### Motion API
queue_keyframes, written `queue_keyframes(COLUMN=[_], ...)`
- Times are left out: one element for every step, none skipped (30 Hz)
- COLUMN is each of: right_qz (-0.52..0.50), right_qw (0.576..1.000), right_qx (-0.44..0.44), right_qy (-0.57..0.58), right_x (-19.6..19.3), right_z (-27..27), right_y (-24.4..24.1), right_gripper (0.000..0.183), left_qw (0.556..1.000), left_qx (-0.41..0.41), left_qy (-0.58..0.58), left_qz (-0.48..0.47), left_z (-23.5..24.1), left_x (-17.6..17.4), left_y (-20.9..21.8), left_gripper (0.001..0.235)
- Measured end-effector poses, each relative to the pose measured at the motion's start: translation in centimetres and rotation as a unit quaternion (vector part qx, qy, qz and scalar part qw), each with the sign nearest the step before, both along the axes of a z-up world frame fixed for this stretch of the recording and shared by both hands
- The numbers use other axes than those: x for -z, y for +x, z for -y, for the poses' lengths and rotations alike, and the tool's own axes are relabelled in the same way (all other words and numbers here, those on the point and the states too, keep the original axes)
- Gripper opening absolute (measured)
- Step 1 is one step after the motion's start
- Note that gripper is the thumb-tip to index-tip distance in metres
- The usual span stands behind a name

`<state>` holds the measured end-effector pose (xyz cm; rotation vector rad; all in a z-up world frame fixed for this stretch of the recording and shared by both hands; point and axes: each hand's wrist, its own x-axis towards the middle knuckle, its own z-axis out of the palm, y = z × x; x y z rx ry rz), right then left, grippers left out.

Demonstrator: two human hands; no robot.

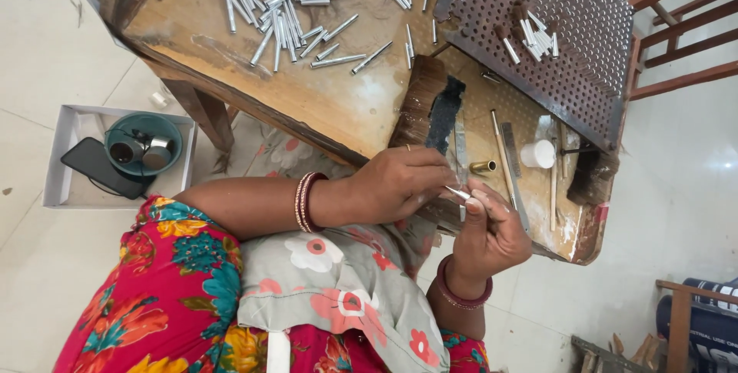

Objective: Smoothing the ends of small metal pins using a file at a workbench.

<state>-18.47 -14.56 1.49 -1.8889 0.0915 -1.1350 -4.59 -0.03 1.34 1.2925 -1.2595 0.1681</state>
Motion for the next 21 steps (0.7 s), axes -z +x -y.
queue_keyframes(right_qz=[-0.001,-0.018,-0.035,-0.034,-0.045,-0.056,-0.056,-0.057,-0.057,-0.058,-0.035,-0.011,-0.012,-0.017,-0.021,-0.021,-0.016,-0.01,-0.009,0.007,0.022], right_qw=[1.0,1.0,0.999,0.999,0.999,0.997,0.997,0.996,0.994,0.994,0.997,0.998,0.998,1.0,0.999,0.999,0.999,0.998,0.998,0.993,0.982], right_qx=[0.0,-0.008,-0.017,-0.017,-0.018,-0.019,-0.02,-0.032,-0.043,-0.046,-0.054,-0.06,-0.062,-0.014,0.033,0.033,0.041,0.047,0.045,0.026,0.007], right_qy=[0.0,0.001,0.001,0.0,-0.02,-0.04,-0.041,-0.06,-0.078,-0.079,-0.044,-0.008,-0.008,0.012,0.032,0.032,-0.005,-0.042,-0.042,-0.115,-0.187], right_x=[-0.2,-0.5,-0.7,-0.8,-1.0,-1.1,-2.8,-4.5,-6.1,-4.4,-2.7,-1.0,0.9,2.8,4.6,3.9,3.2,2.5,1.9,1.4,0.8], right_z=[0.1,0.2,0.3,0.4,0.5,0.6,-0.8,-2.1,-3.4,-2.2,-0.9,0.3,1.3,2.3,3.4,2.5,1.6,0.7,-0.1,-0.9,-1.7], right_y=[-0.2,-0.3,-0.5,-0.5,-0.5,-0.5,0.2,1.0,1.9,1.4,0.9,0.4,-0.1,-0.7,-1.3,-0.6,0.1,0.9,1.4,1.7,2.0], right_gripper=[0.026,0.025,0.024,0.024,0.024,0.024,0.024,0.036,0.049,0.049,0.053,0.058,0.058,0.052,0.045,0.045,0.051,0.057,0.057,0.065,0.073], left_qw=[1.0,1.0,1.0,1.0,1.0,0.999,0.999,0.999,0.999,0.999,0.999,0.999,0.999,0.999,0.998,0.998,0.998,0.997,0.997,0.996,0.995], left_qx=[0.0,0.007,0.015,0.014,0.024,0.033,0.032,0.026,0.02,0.018,0.01,0.004,0.003,0.008,0.013,0.013,0.018,0.022,0.021,0.029,0.037], left_qy=[0.0,0.004,0.008,0.007,0.009,0.01,0.009,0.008,0.006,0.006,0.0,-0.006,-0.006,-0.01,-0.015,-0.015,-0.012,-0.009,-0.01,-0.006,-0.001], left_qz=[-0.001,-0.005,-0.008,-0.008,-0.016,-0.024,-0.024,-0.029,-0.033,-0.034,-0.039,-0.043,-0.044,-0.049,-0.055,-0.055,-0.065,-0.074,-0.073,-0.084,-0.095], left_z=[-0.1,-0.1,-0.2,-0.2,-0.3,-0.3,-0.4,-0.4,-0.5,-0.5,-0.5,-0.4,-0.4,-0.3,-0.3,-0.3,-0.4,-0.4,-0.4,-0.5,-0.5], left_x=[0.0,0.0,0.1,0.0,0.0,-0.1,-0.1,-0.1,-0.1,0.0,0.1,0.1,0.2,0.3,0.3,0.3,0.2,0.1,0.1,0.2,0.2], left_y=[0.1,0.1,0.2,0.2,0.3,0.4,0.4,0.4,0.5,0.5,0.5,0.5,0.5,0.5,0.5,0.5,0.5,0.6,0.7,0.8,0.8], left_gripper=[0.023,0.023,0.023,0.023,0.023,0.023,0.023,0.022,0.022,0.022,0.022,0.021,0.021,0.021,0.021,0.021,0.021,0.021,0.021,0.021,0.021])
